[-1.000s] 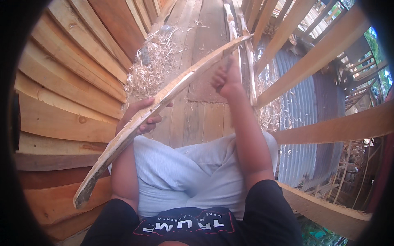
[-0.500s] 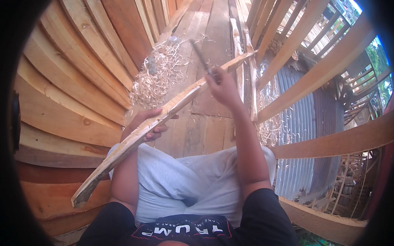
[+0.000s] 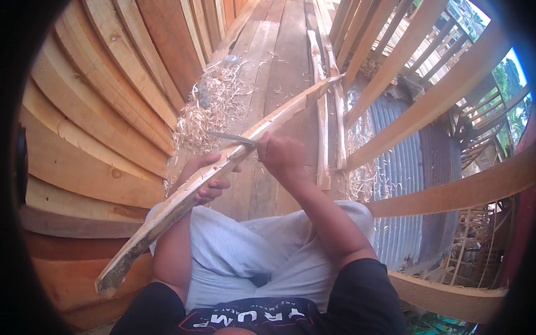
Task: The person sits on a wooden floor and uses a knife to shave and shape a long, thin piece of wood. They hold the wood with one hand and scrape the surface with the knife, creating wood shavings. The person occasionally pauses to inspect the wood's surface.
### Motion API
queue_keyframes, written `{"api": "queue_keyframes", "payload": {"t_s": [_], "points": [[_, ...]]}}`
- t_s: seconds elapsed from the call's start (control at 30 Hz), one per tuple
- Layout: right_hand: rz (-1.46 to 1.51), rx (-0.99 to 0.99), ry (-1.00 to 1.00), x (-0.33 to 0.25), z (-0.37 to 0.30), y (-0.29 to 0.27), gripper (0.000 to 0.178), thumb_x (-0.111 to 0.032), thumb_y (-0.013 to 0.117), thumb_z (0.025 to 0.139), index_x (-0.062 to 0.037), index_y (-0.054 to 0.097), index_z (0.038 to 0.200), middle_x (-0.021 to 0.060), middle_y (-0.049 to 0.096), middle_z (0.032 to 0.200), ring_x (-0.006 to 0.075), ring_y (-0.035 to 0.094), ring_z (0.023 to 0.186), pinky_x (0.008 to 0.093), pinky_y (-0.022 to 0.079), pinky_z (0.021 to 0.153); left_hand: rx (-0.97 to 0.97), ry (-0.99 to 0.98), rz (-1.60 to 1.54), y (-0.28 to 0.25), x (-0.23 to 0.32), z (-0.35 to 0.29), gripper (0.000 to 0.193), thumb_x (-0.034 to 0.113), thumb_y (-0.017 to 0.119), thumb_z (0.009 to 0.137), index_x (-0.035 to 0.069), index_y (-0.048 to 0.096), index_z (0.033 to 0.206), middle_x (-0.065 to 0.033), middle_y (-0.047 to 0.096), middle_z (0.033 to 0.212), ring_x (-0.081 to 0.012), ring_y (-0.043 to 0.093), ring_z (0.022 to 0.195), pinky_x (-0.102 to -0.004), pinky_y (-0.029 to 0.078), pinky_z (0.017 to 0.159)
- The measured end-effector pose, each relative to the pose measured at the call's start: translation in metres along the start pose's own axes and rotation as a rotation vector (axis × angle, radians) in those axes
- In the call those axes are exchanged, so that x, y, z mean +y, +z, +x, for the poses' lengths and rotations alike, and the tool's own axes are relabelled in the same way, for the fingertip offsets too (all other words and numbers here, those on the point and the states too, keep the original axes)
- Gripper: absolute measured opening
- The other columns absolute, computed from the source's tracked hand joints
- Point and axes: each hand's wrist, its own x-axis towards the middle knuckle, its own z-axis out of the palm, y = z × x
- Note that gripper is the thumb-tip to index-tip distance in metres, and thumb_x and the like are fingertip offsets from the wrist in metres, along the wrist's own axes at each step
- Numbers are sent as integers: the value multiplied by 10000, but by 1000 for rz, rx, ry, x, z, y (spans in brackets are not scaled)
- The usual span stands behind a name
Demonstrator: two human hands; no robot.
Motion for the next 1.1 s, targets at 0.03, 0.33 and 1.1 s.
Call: {"api": "queue_keyframes", "payload": {"t_s": [0.03, 0.33, 1.1], "points": [[-8, 52, 16, 6, 6, 2, 516, -309, 440, 962, -34, 617, 563, 214, 566, 526, 407, 595, 493, 507, 491, 519, -7, -12, -28, -2, -1, -1, 552, 389, 462, 995, -73, 425, 1295, -73, 489, 651, -125, 528, 423, -224, 441, 314], [-126, 162, -23, 49, 22, 12, 385, -229, 510, 913, -96, 583, 559, 126, 570, 488, 317, 603, 439, 431, 494, 439, -33, -46, -98, 0, -6, -5, 536, 412, 459, 994, -34, 445, 1291, -81, 499, 650, -148, 502, 404, -250, 440, 310], [1596, -1263, 641, 87, 26, -4, 432, -485, 453, 1016, -86, 528, 867, -36, 355, 565, 58, 256, 412, 230, 229, 380, 207, 615, 652, 2, -30, 14, 608, 413, 492, 963, -96, 467, 1296, -199, 593, 880, -185, 600, 574, -249, 489, 404]]}}
